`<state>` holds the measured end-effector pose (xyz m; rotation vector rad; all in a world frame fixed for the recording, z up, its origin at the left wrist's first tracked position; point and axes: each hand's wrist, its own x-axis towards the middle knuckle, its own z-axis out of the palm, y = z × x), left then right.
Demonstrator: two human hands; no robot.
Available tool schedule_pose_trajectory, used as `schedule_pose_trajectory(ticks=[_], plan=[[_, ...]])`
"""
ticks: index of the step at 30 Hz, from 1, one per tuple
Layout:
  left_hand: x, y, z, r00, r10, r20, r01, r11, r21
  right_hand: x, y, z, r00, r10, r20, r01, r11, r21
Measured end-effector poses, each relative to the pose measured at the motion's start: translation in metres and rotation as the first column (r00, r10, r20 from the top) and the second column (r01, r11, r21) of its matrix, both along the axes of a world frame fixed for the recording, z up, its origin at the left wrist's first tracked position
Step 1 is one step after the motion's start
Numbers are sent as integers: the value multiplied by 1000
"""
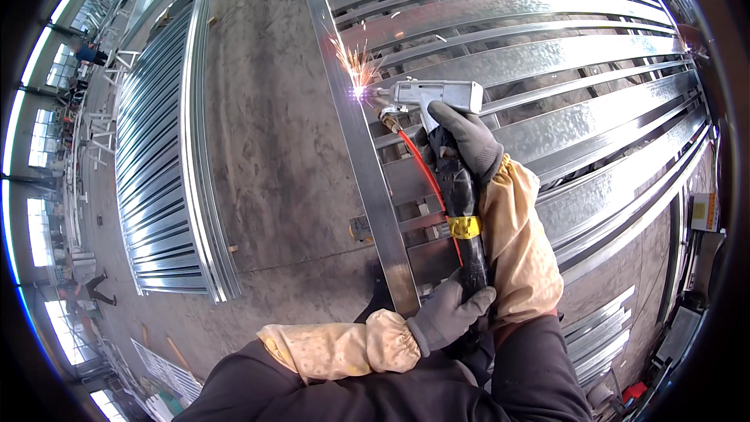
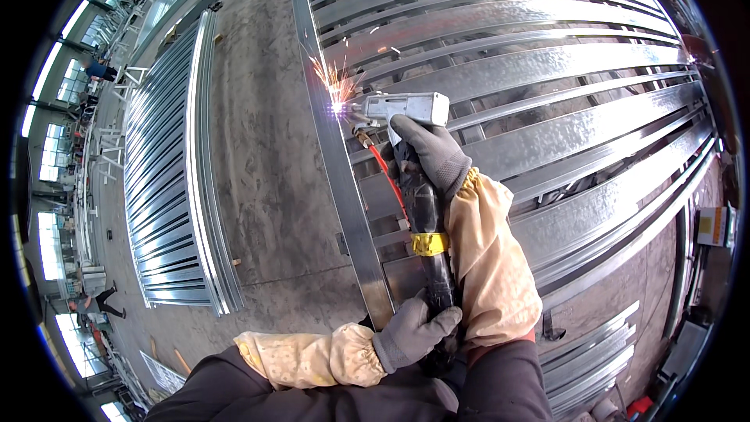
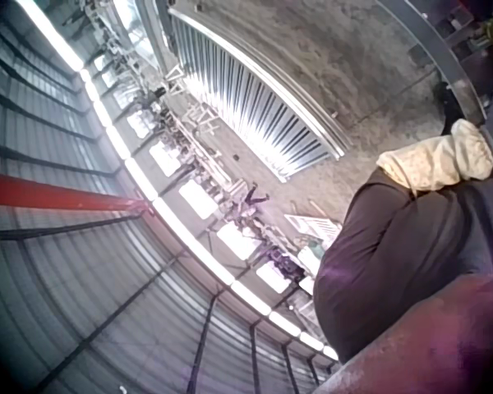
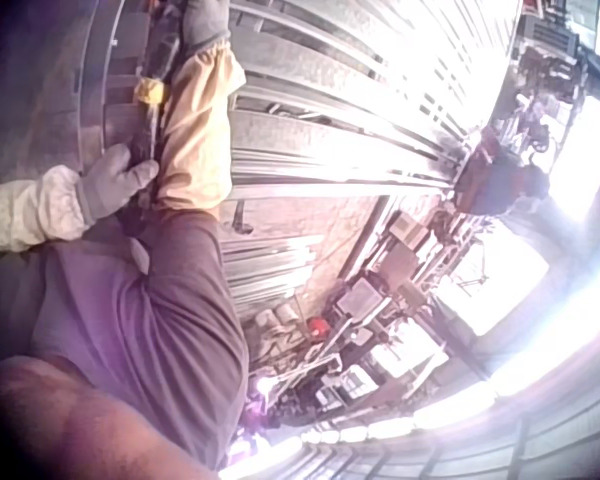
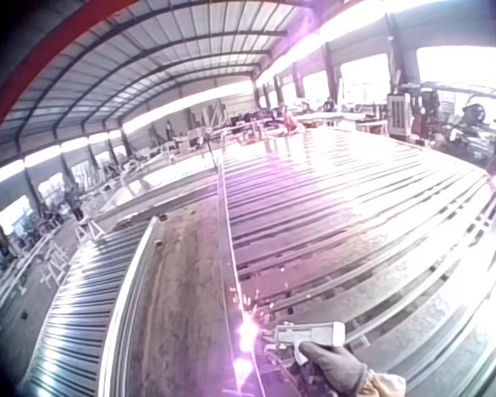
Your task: The person welds a metal frame using a handheld welding gun, moving along the seam to join metal bars. Sparks are visible during welding. The person wears protective gloves and sleeves.
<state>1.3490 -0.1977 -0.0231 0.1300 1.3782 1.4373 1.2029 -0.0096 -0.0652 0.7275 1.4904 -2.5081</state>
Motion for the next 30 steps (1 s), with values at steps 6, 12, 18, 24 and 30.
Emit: schedule_pose_trajectory(ticks=[6, 12, 18, 24, 30], plan=[[0, 1, 2, 1000, 1, -22, -1, 1000, -11, 3, -2, 5, 1000, -9, -30, 8, 1000, -19], [1, 1, 1, 997, 6, -80, -6, 1000, 1, 3, -3, 9, 1000, -11, -4, 11, 1000, -6], [7, -1, -2, 1000, 23, 13, -23, 999, 34, 8, -4, 9, 1000, -15, 11, 15, 1000, -12], [13, -2, -7, 999, 41, -20, -40, 998, 41, 6, -5, 2, 999, -27, 27, 27, 1000, 9], [13, -3, -7, 1000, 9, -4, -9, 1000, 19, 10, -6, 9, 999, -23, 22, 24, 999, -41]])
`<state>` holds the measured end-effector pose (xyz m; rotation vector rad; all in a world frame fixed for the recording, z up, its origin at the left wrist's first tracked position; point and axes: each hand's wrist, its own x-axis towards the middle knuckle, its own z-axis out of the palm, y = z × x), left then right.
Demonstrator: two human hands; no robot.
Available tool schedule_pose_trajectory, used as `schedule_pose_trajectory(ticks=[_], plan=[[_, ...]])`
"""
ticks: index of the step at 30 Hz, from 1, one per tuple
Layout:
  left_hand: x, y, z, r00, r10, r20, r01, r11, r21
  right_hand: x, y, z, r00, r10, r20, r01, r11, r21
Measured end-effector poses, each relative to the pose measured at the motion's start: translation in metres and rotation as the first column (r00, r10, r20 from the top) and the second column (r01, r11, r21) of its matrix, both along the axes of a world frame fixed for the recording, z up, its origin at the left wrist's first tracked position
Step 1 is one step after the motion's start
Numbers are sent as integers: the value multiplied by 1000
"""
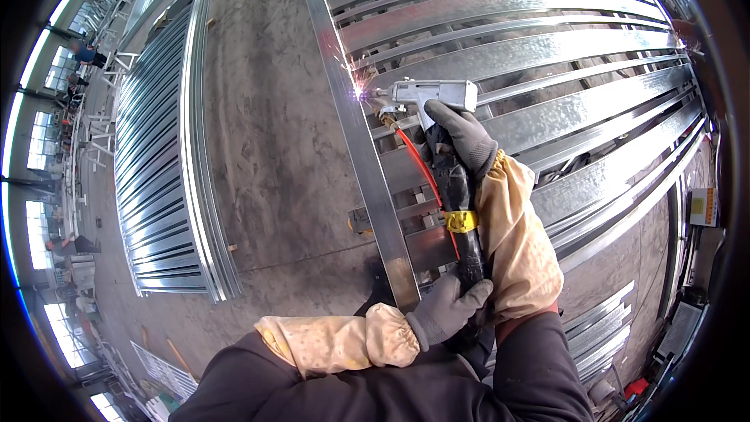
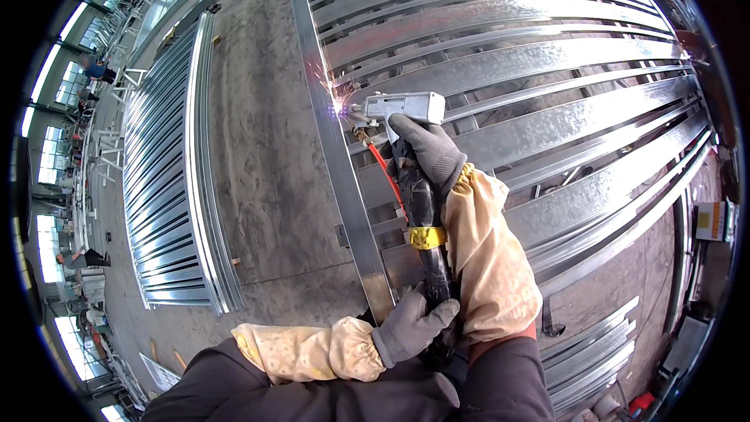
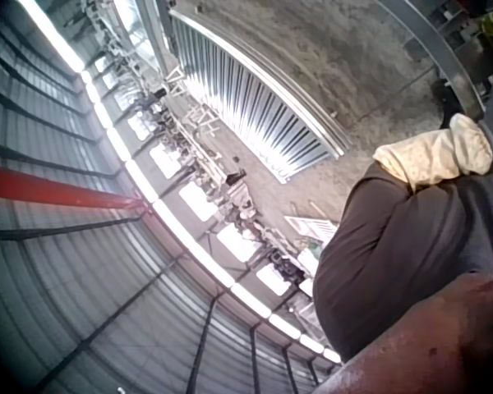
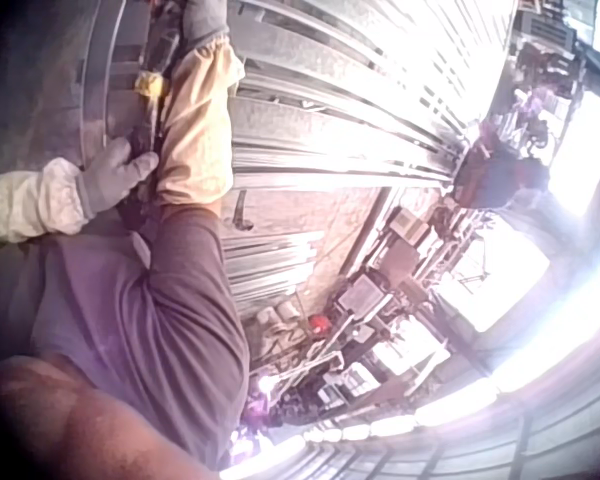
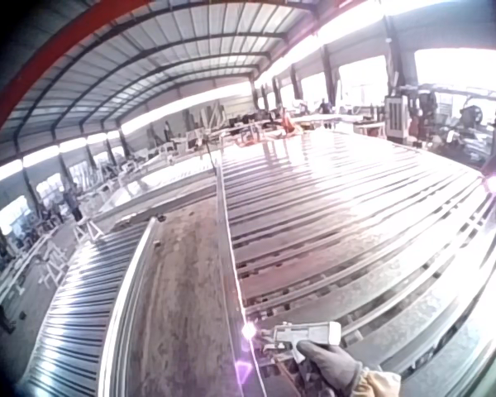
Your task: The person welds a metal frame using a handheld welding gun, moving along the seam to join metal bars. Sparks are visible during welding. The person wears protective gloves and sleeves.
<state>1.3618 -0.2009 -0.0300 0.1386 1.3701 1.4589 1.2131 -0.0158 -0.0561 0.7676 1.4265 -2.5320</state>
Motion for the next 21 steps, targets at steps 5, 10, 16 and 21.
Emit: schedule_pose_trajectory(ticks=[5, 10, 16, 21], plan=[[0, 0, 1, 1000, -14, 5, 14, 1000, -11, 0, 0, 3, 1000, 17, 12, -17, 1000, 6], [1, -1, -3, 999, -20, 27, 19, 1000, 10, -1, 0, -3, 1000, 4, 16, -4, 1000, 8], [3, 0, -5, 997, -9, -74, 8, 1000, -3, 1, -1, -6, 1000, -11, -23, 12, 999, 34], [5, -1, -9, 1000, 0, 7, 0, 1000, -16, 1, -3, -2, 1000, -21, -17, 22, 999, 32]])
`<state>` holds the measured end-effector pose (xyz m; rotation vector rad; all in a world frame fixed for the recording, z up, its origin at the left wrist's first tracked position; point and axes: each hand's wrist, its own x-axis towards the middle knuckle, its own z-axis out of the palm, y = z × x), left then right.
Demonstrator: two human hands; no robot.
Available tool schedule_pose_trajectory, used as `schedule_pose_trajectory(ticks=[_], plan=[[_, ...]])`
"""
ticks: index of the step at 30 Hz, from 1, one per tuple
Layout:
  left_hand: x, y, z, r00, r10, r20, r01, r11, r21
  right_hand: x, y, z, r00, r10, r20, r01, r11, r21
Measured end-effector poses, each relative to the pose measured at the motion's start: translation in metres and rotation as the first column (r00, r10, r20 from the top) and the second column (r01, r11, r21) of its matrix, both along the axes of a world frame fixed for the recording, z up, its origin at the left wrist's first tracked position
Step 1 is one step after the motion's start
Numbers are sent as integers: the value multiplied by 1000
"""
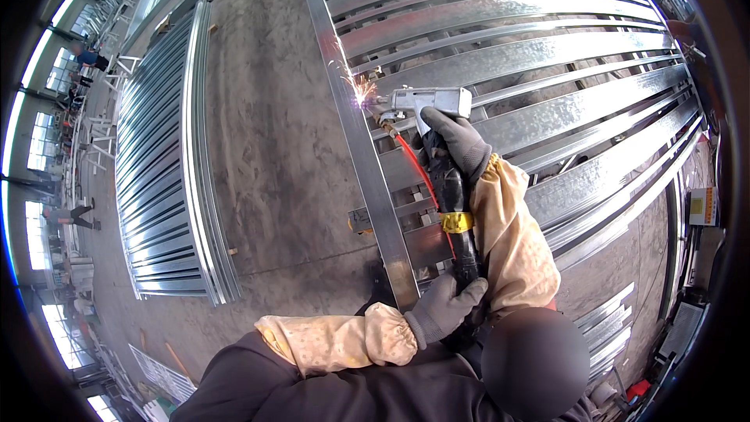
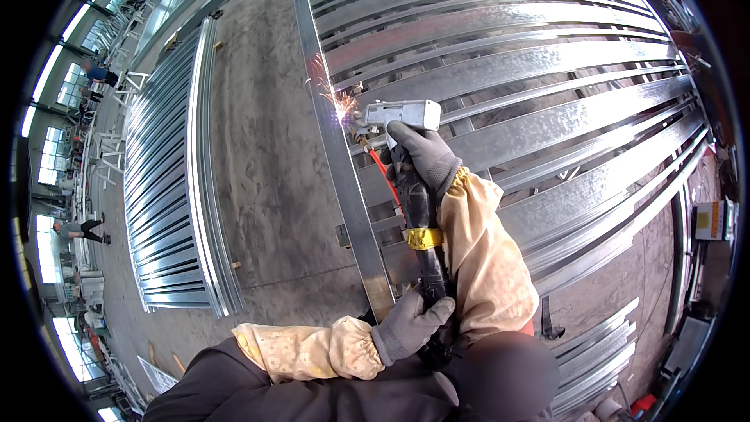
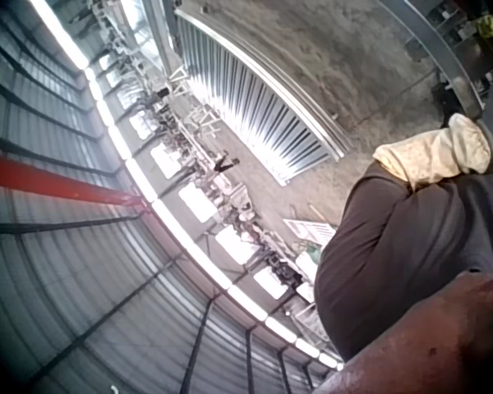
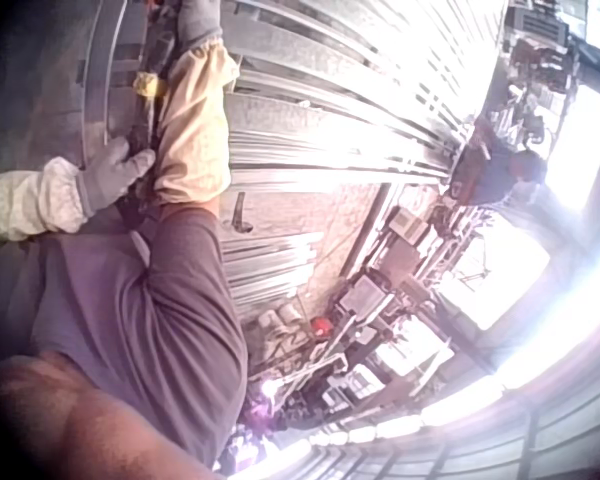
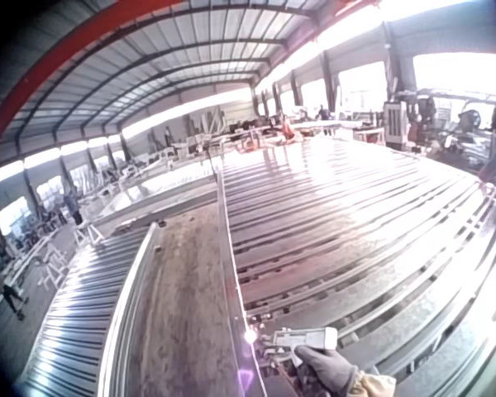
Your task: The person welds a metal frame using a handheld welding gun, moving along the seam to join metal bars. Sparks are visible during welding. The person wears protective gloves and sleeves.
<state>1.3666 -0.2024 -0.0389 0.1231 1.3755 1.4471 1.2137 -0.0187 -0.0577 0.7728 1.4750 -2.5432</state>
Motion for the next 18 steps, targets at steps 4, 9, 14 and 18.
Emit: schedule_pose_trajectory(ticks=[4, 9, 14, 18], plan=[[4, -1, -7, 1000, -15, 19, 15, 1000, -21, 1, 0, 2, 1000, 3, 8, -3, 1000, -12], [6, -1, -8, 1000, 9, 14, -8, 999, -44, 3, -1, 1, 1000, -7, 10, 7, 1000, -14], [5, -1, -5, 1000, -22, -4, 22, 998, -60, 4, 0, -2, 1000, 6, -3, -6, 1000, 4], [7, 0, -7, 1000, 5, -18, -6, 999, -43, 4, 2, -5, 1000, 23, -2, -23, 1000, 5]])
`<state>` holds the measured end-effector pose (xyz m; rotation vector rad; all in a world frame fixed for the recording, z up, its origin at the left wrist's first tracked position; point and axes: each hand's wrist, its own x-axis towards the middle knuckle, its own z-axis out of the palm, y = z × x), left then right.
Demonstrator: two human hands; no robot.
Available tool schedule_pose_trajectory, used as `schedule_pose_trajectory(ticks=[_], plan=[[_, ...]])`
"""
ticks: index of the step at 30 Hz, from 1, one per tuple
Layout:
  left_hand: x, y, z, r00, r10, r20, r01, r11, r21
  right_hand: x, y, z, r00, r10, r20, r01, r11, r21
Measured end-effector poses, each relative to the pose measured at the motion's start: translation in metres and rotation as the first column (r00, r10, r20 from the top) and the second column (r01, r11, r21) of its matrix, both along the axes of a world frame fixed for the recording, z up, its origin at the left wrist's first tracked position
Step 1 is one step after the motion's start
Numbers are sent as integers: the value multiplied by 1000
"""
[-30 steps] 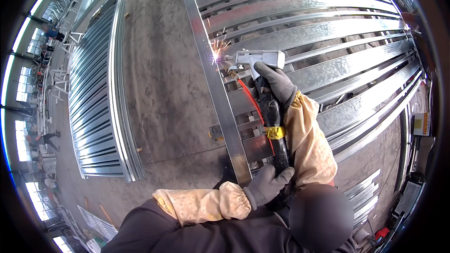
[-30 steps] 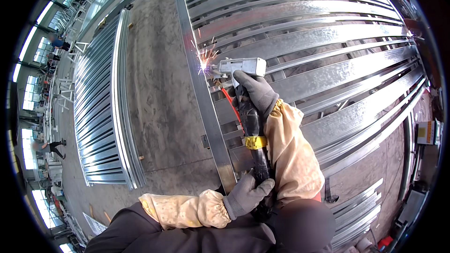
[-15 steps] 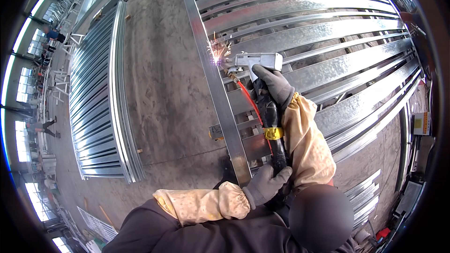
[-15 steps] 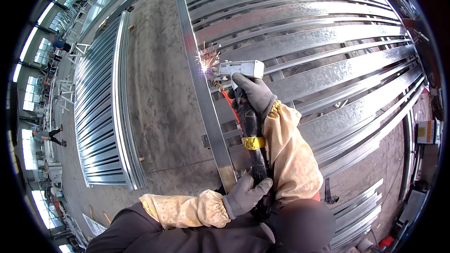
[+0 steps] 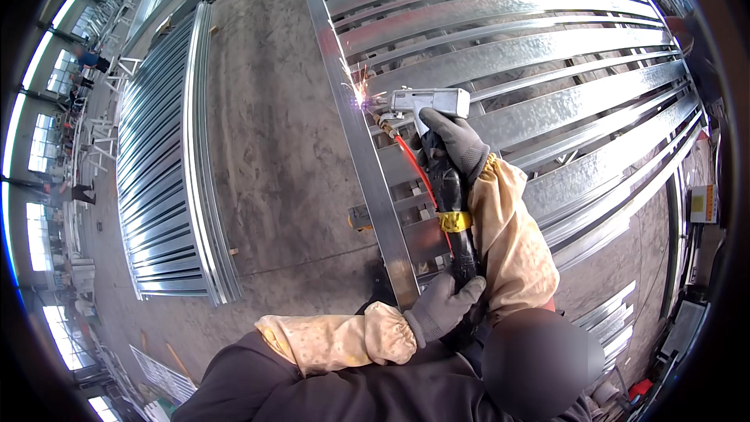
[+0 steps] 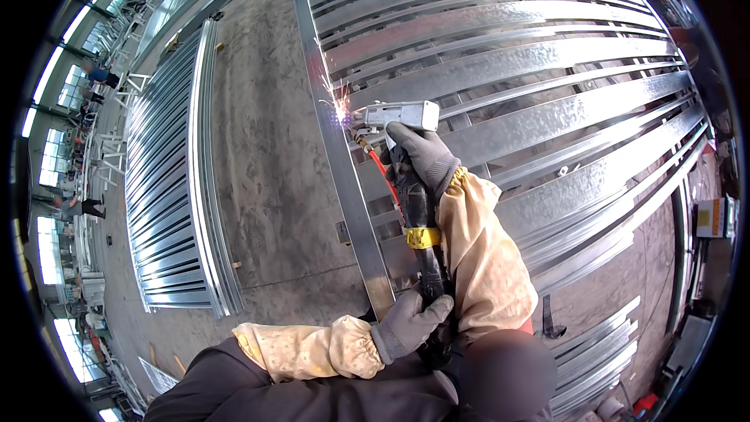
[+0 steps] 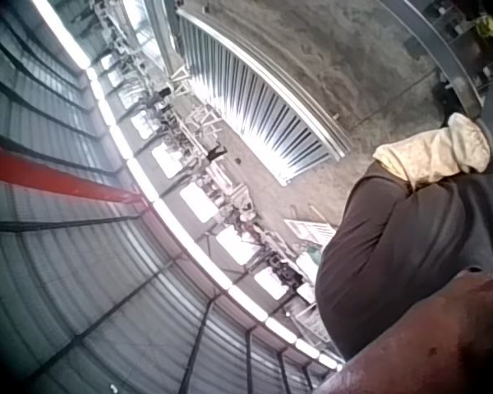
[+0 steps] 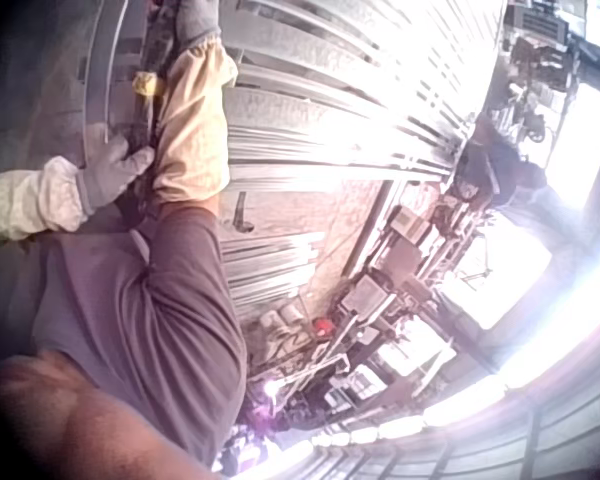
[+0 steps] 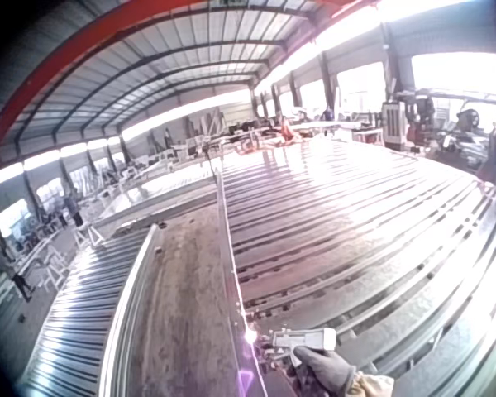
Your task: The person welds a metal frame using a handheld welding gun, moving along the seam to join metal bars. Sparks are visible during welding. The person wears protective gloves and sleeves.
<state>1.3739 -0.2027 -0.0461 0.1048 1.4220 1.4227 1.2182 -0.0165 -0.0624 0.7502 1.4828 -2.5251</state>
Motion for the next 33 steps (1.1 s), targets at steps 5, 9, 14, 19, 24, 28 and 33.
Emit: schedule_pose_trajectory(ticks=[5, 9, 14, 19, 24, 28, 33], plan=[[1, 1, -1, 1000, 10, -2, -10, 1000, 3, -1, 0, -4, 1000, 7, -22, -6, 1000, 17], [-1, 0, 5, 999, 5, 48, -5, 1000, -3, -1, -1, -4, 1000, -8, -28, 8, 1000, 10], [-3, 1, 9, 1000, 12, 21, -13, 1000, 10, 1, 0, 0, 1000, 12, -7, -12, 1000, -10], [-2, 1, 13, 1000, 20, -20, -20, 1000, -15, 5, -3, 4, 1000, -7, 5, 7, 1000, 22], [-2, -1, 10, 999, -32, -22, 30, 997, -66, 5, -1, 2, 1000, 0, 8, 0, 1000, -22], [2, -2, 3, 998, -38, -54, 30, 991, -129, 5, -1, -1, 1000, -10, 20, 10, 1000, -19], [3, -4, -2, 996, -84, 34, 87, 992, -93, 6, -1, -5, 1000, -16, 1, 16, 1000, -26]])
